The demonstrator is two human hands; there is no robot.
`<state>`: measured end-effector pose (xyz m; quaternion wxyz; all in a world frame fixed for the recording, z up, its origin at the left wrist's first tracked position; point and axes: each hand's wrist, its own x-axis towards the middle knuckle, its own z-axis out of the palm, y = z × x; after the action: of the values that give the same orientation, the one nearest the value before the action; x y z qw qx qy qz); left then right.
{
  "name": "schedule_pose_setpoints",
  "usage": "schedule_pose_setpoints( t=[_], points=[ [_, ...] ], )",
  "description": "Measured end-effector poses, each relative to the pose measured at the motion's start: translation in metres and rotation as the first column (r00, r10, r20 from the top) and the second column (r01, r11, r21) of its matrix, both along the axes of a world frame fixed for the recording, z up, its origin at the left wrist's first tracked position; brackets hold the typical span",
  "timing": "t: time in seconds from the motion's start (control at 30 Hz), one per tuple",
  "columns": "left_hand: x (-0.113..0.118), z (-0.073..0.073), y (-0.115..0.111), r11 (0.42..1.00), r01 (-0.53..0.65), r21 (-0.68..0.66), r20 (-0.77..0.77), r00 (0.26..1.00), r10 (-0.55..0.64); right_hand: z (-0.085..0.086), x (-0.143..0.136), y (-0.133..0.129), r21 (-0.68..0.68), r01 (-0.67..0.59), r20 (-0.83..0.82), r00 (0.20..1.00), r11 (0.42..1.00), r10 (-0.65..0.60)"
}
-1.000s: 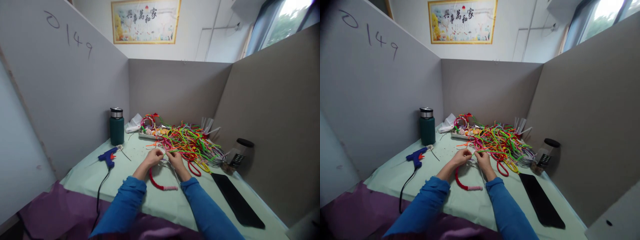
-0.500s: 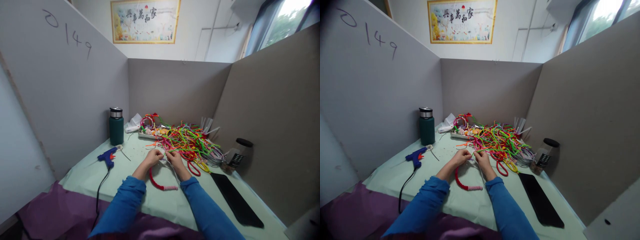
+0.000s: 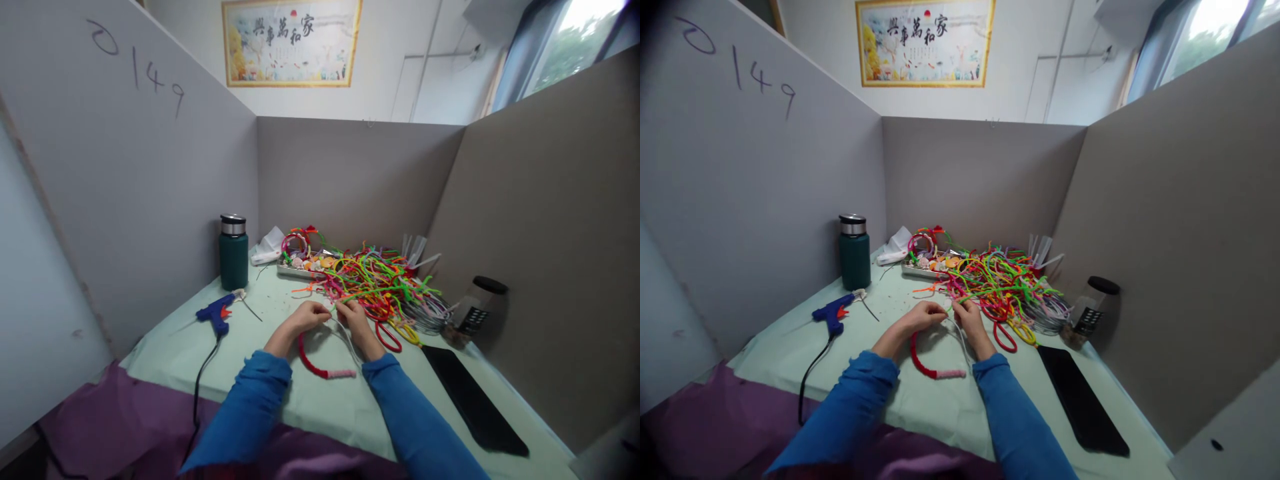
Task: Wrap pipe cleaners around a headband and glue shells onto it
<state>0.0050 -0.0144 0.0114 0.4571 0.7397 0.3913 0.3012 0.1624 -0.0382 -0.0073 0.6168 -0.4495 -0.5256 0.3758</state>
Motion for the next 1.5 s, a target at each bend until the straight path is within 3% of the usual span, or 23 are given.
schedule_pose_setpoints(
  t=[0.23, 0.47, 0.7, 0.87, 1.2, 1.5],
  points=[
    [-0.001, -0.010, 0.009, 0.985, -0.021, 0.171, -0.135, 0.990, 0.045, -0.001, 0.001, -0.001, 0.060, 0.012, 0.218, 0.976, 0.998, -0.025],
    [-0.001, -0.006, 0.006, 0.949, -0.015, 0.315, -0.204, 0.975, 0.084, -0.010, 0.004, 0.007, 0.126, 0.089, 0.329, 0.936, 0.988, -0.126],
    [0.001, -0.008, 0.006, 0.964, -0.065, 0.260, -0.175, 0.978, 0.113, -0.010, 0.003, 0.007, 0.159, 0.129, 0.323, 0.930, 0.979, -0.175],
    [0.001, -0.007, 0.004, 0.936, -0.080, 0.343, -0.213, 0.964, 0.161, -0.010, 0.002, 0.005, 0.141, 0.124, 0.351, 0.921, 0.982, -0.167],
    [0.001, -0.004, 0.004, 0.877, 0.014, 0.480, -0.217, 0.971, 0.104, -0.012, 0.002, 0.007, 0.080, 0.080, 0.247, 0.964, 0.994, -0.097],
    [0.001, -0.002, 0.002, 0.872, -0.073, 0.483, -0.158, 0.973, 0.169, -0.001, 0.001, 0.000, -0.068, -0.051, 0.035, 0.998, 0.996, 0.054]
  ],
)
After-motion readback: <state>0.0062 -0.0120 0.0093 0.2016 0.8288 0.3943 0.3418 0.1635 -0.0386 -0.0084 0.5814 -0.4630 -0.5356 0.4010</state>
